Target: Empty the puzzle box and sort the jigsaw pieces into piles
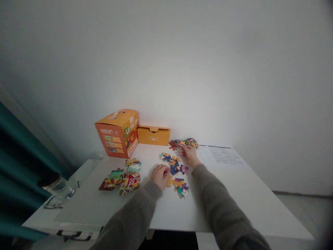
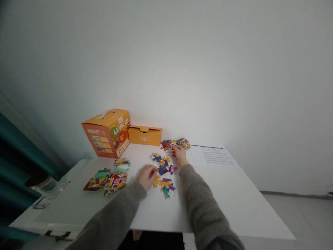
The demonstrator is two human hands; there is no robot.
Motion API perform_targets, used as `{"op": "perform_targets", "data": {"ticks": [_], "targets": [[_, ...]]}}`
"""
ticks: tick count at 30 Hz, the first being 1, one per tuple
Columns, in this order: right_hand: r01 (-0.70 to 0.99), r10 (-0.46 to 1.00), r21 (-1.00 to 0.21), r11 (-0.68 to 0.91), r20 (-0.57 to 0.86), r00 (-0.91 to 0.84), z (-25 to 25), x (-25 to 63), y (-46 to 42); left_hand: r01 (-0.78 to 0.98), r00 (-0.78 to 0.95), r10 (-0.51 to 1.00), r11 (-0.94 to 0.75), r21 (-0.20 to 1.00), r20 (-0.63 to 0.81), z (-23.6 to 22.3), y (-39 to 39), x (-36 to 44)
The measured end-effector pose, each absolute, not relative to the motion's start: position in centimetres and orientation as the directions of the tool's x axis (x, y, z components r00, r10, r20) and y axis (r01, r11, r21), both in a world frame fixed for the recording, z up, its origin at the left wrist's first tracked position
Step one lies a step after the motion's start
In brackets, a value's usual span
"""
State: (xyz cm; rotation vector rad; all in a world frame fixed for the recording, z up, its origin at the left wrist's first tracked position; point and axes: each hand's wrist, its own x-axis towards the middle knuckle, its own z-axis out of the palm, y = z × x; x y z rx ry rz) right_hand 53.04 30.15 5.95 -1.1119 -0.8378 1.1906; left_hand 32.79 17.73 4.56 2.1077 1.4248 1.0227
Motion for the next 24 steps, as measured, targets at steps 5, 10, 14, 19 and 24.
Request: {"op": "perform_targets", "data": {"ticks": [5, 10, 14, 19, 24], "targets": [[-0.167, 0.968, -0.985, 0.051, 0.008, 0.25, 6.2, 52.3, 30.6, 0.62, 0.192, 0.923, -0.378, 0.688, 0.334, 4.6, 17.7, 32.8], [0.117, 0.977, -0.988, 0.101, 0.121, 0.175, 6.1, 52.4, 28.6, 0.605, 0.129, 0.921, -0.366, 0.707, 0.367, 4.5, 17.9, 32.6], [0.343, 0.971, -0.913, 0.222, 0.238, 0.005, 6.5, 50.5, 26.6, 0.556, 0.053, 0.915, -0.36, 0.749, 0.401, 3.8, 18.5, 32.2], [0.802, 0.865, -0.336, 0.494, 0.28, -0.416, 6.7, 46.8, 24.3, 0.473, 0.018, 0.954, -0.273, 0.838, 0.3, 2.9, 19.0, 31.9], [0.802, 0.843, -0.271, 0.533, 0.254, -0.474, 6.8, 46.6, 23.7, 0.376, -0.061, 0.956, -0.244, 0.894, 0.287, 2.6, 19.6, 31.8]]}}
